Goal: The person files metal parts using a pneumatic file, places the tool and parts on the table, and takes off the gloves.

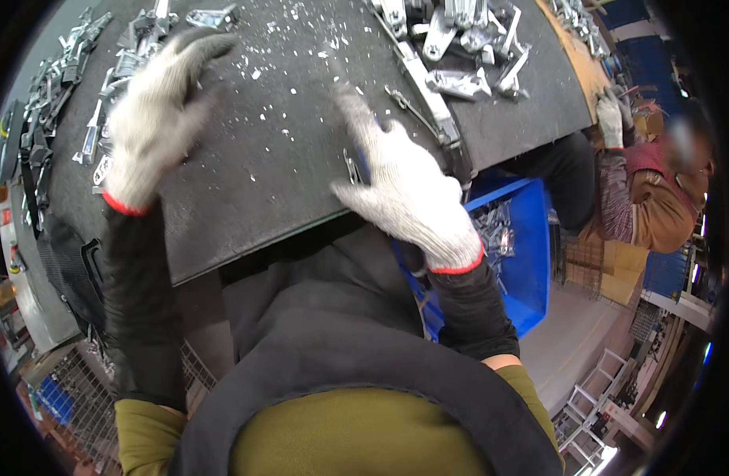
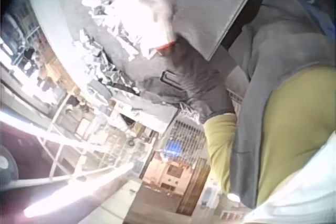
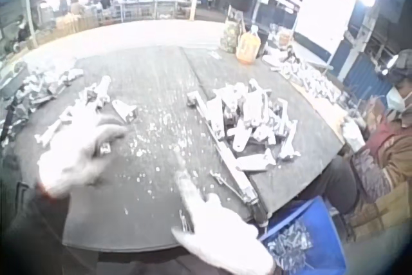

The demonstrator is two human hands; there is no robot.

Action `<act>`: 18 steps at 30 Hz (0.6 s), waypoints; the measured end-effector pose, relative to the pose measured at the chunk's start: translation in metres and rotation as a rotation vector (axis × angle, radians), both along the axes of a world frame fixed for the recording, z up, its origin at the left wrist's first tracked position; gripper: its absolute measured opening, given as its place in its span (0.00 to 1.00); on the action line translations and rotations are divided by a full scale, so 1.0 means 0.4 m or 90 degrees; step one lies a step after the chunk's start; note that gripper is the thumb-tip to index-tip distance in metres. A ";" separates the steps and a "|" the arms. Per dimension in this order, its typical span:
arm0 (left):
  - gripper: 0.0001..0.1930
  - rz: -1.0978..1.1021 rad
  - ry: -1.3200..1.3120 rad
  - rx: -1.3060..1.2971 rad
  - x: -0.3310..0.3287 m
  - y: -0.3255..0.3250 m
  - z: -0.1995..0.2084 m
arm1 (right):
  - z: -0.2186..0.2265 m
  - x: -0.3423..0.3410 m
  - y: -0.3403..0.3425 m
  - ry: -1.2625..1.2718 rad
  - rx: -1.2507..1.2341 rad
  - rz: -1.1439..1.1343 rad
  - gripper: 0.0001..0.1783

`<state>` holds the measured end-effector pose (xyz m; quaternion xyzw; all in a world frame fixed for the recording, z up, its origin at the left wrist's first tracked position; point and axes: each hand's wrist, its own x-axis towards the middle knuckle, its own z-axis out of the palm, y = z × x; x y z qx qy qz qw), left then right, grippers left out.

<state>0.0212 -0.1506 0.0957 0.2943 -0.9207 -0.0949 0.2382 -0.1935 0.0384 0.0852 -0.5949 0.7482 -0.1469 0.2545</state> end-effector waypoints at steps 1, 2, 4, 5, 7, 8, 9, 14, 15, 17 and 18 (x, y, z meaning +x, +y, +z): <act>0.23 -0.030 0.178 0.106 -0.006 0.040 -0.010 | 0.004 0.002 -0.021 0.049 -0.034 -0.025 0.50; 0.21 0.007 0.321 0.270 -0.005 0.094 -0.022 | 0.011 0.001 -0.041 0.065 -0.071 -0.008 0.48; 0.14 0.065 0.617 0.614 -0.016 0.194 -0.029 | 0.022 0.016 -0.085 0.103 -0.268 -0.002 0.43; 0.11 0.064 0.740 0.697 -0.034 0.229 -0.027 | 0.032 0.021 -0.102 0.072 -0.381 0.017 0.41; 0.16 -0.010 0.799 0.811 -0.072 0.297 -0.007 | 0.045 0.056 -0.104 -0.233 -0.400 0.029 0.35; 0.19 -0.075 0.819 0.909 -0.088 0.314 0.007 | 0.048 0.072 -0.105 -0.336 -0.421 0.053 0.30; 0.20 -0.101 0.888 0.910 -0.116 0.338 0.022 | 0.046 0.090 -0.107 -0.422 -0.433 0.102 0.25; 0.43 -0.171 0.472 1.000 -0.098 0.356 0.062 | 0.043 0.047 -0.064 -0.290 -0.525 -0.123 0.18; 0.43 -0.244 0.506 0.987 -0.102 0.358 0.059 | 0.041 0.031 -0.058 -0.209 -0.556 -0.122 0.18; 0.41 -0.235 0.289 0.590 -0.096 0.365 0.060 | 0.050 -0.005 -0.044 -0.158 -0.562 -0.081 0.18; 0.40 -0.209 0.050 0.173 -0.093 0.367 0.062 | 0.061 -0.031 -0.047 -0.103 -0.634 -0.155 0.18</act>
